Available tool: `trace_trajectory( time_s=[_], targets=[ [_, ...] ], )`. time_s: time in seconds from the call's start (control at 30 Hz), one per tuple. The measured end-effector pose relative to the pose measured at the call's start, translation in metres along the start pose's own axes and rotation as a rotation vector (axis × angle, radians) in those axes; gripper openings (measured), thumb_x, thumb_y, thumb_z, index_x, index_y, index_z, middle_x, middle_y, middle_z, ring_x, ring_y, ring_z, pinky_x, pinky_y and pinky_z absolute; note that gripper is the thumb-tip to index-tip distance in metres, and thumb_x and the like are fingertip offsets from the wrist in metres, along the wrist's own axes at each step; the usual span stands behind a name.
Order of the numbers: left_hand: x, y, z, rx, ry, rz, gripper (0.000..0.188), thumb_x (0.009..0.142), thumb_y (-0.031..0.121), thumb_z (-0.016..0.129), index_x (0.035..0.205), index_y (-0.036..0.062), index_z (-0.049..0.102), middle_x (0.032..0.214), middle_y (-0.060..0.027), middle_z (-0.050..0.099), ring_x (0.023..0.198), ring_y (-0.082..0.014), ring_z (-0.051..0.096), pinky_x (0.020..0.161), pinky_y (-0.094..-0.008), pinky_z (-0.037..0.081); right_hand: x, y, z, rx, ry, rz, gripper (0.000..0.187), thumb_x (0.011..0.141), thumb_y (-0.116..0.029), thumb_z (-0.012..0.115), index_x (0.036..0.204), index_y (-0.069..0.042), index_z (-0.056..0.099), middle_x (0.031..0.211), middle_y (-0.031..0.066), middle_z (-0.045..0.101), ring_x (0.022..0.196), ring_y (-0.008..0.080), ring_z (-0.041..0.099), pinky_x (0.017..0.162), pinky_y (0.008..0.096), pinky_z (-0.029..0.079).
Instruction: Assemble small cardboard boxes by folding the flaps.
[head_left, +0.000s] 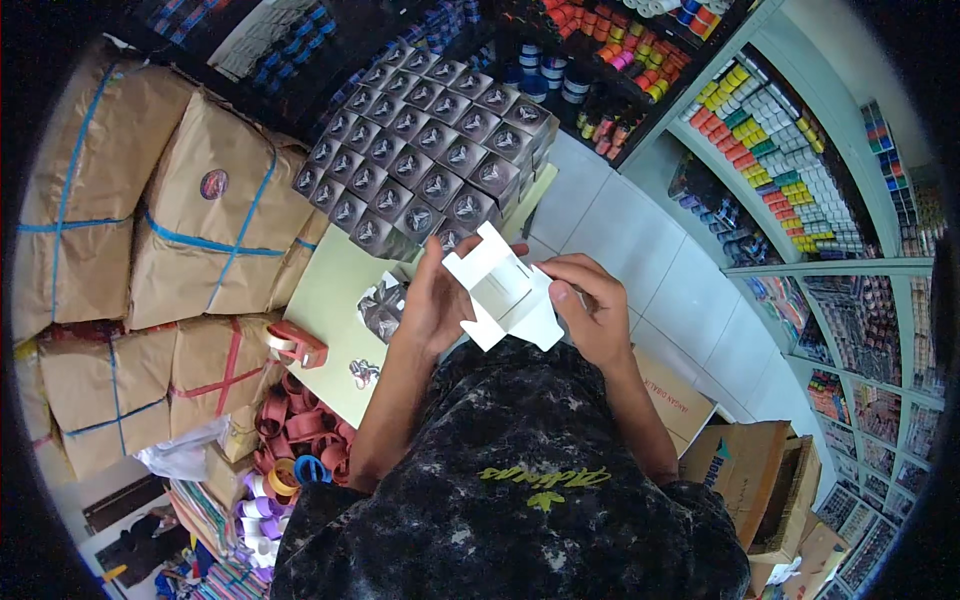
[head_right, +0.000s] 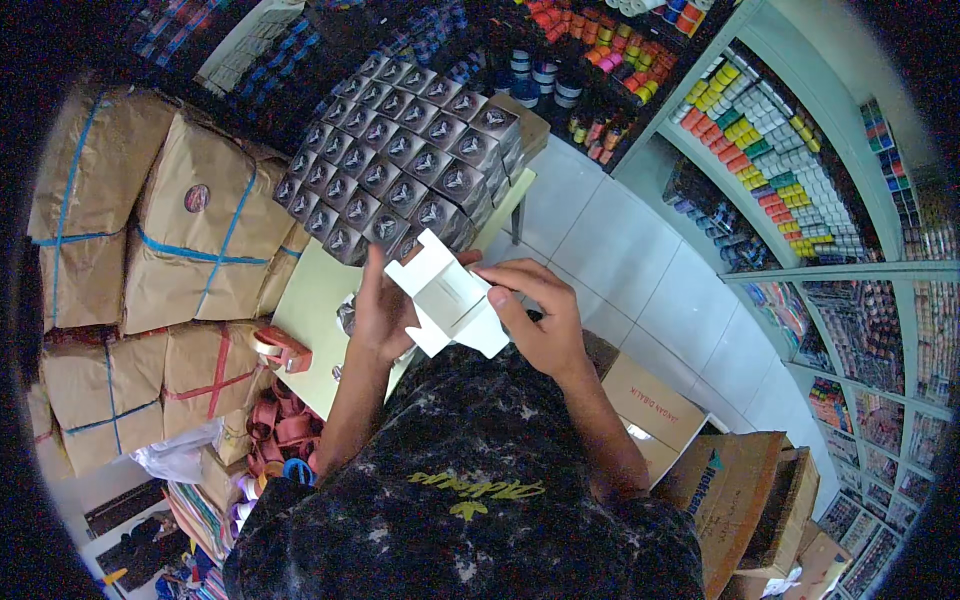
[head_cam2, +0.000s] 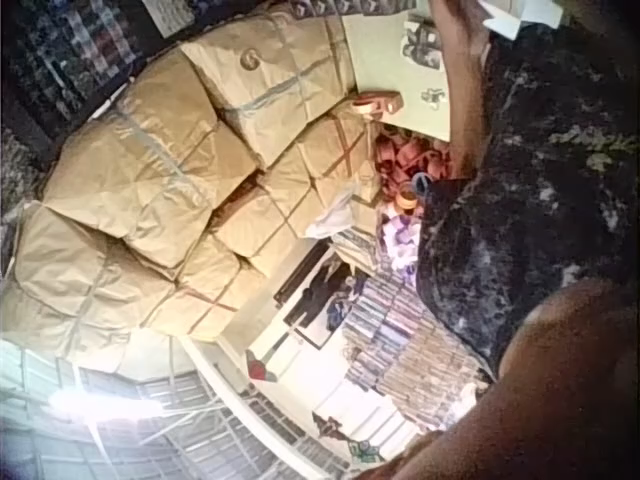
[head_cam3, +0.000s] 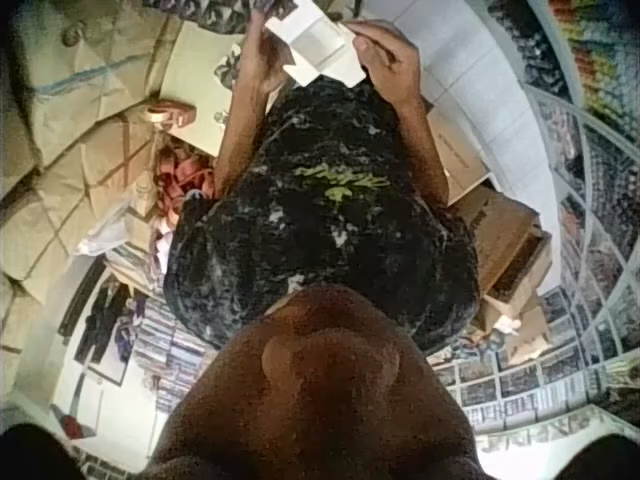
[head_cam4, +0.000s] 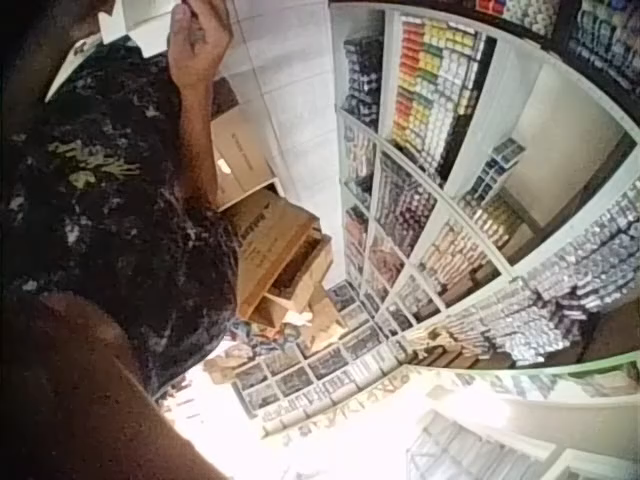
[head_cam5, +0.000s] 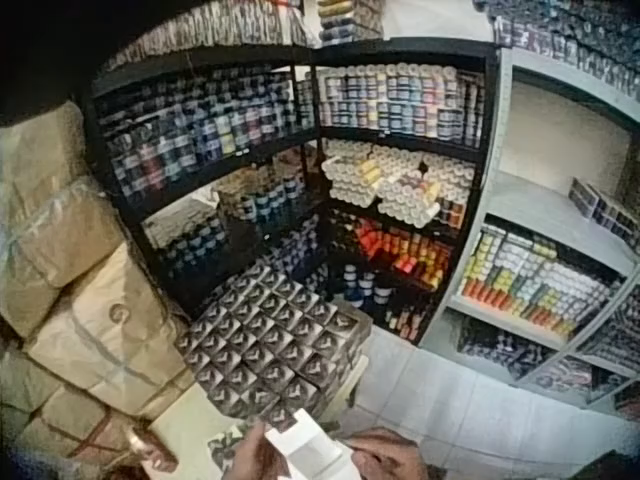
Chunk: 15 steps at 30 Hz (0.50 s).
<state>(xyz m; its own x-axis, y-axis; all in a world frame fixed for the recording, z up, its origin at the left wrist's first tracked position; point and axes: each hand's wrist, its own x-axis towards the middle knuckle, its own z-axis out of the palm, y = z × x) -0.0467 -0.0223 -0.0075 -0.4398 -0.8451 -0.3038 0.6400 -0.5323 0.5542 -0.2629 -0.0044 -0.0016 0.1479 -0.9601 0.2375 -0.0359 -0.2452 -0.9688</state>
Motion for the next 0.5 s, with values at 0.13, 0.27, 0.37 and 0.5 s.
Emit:
trace_trajectory(
  time_s=[0.13, 0.27, 0.37, 0.5],
  targets=[
    [0.0, 0.004, -0.003, 0.048, -0.094, -0.033, 0.078, 0.096, 0.067, 0.051, 0.14, 0.0026, 0.044, 0.147, -0.026, 0.049, 0.13, -0.0353, 0.057, 0.105, -0.0467, 0.051, -0.002, -0.001, 0.0, -0.037, -0.017, -0.005, 0.024, 0.097, -0.01, 0.065, 0.115, 0.002, 0.073, 0.108, 0.0159, 0.073, 0.098, 0.0243, 0.069, 0.088, 0.0344, 0.052],
    [0.003, 0.003, -0.015, 0.114, -0.257, 0.054, 0.067, 0.084, 0.048, 0.079, 0.129, 0.007, 0.052, 0.145, -0.0225, 0.049, 0.127, -0.0324, 0.058, 0.105, -0.0416, 0.051, -0.004, 0.0, 0.002, -0.045, -0.03, 0.006, 0.022, 0.097, -0.01, 0.065, 0.114, 0.003, 0.073, 0.103, 0.0158, 0.073, 0.093, 0.024, 0.07, 0.084, 0.0335, 0.053],
    [-0.001, 0.01, -0.01, 0.26, -0.262, 0.12, 0.065, 0.081, 0.036, 0.086, 0.128, 0.0082, 0.052, 0.145, -0.0204, 0.051, 0.128, -0.0299, 0.058, 0.107, -0.0392, 0.048, -0.009, 0.003, 0.003, -0.037, -0.014, 0.045, 0.022, 0.097, -0.009, 0.065, 0.113, 0.003, 0.072, 0.102, 0.0157, 0.073, 0.091, 0.0234, 0.07, 0.083, 0.033, 0.053],
    [-0.003, 0.014, -0.006, 0.419, -0.228, 0.146, 0.062, 0.076, 0.02, 0.088, 0.126, 0.0088, 0.053, 0.144, -0.0189, 0.052, 0.129, -0.0274, 0.057, 0.108, -0.0375, 0.044, -0.011, 0.005, 0.006, -0.039, 0.017, 0.054, 0.021, 0.097, -0.01, 0.065, 0.112, 0.003, 0.072, 0.101, 0.0156, 0.073, 0.09, 0.0229, 0.07, 0.082, 0.0329, 0.053]
  ],
)
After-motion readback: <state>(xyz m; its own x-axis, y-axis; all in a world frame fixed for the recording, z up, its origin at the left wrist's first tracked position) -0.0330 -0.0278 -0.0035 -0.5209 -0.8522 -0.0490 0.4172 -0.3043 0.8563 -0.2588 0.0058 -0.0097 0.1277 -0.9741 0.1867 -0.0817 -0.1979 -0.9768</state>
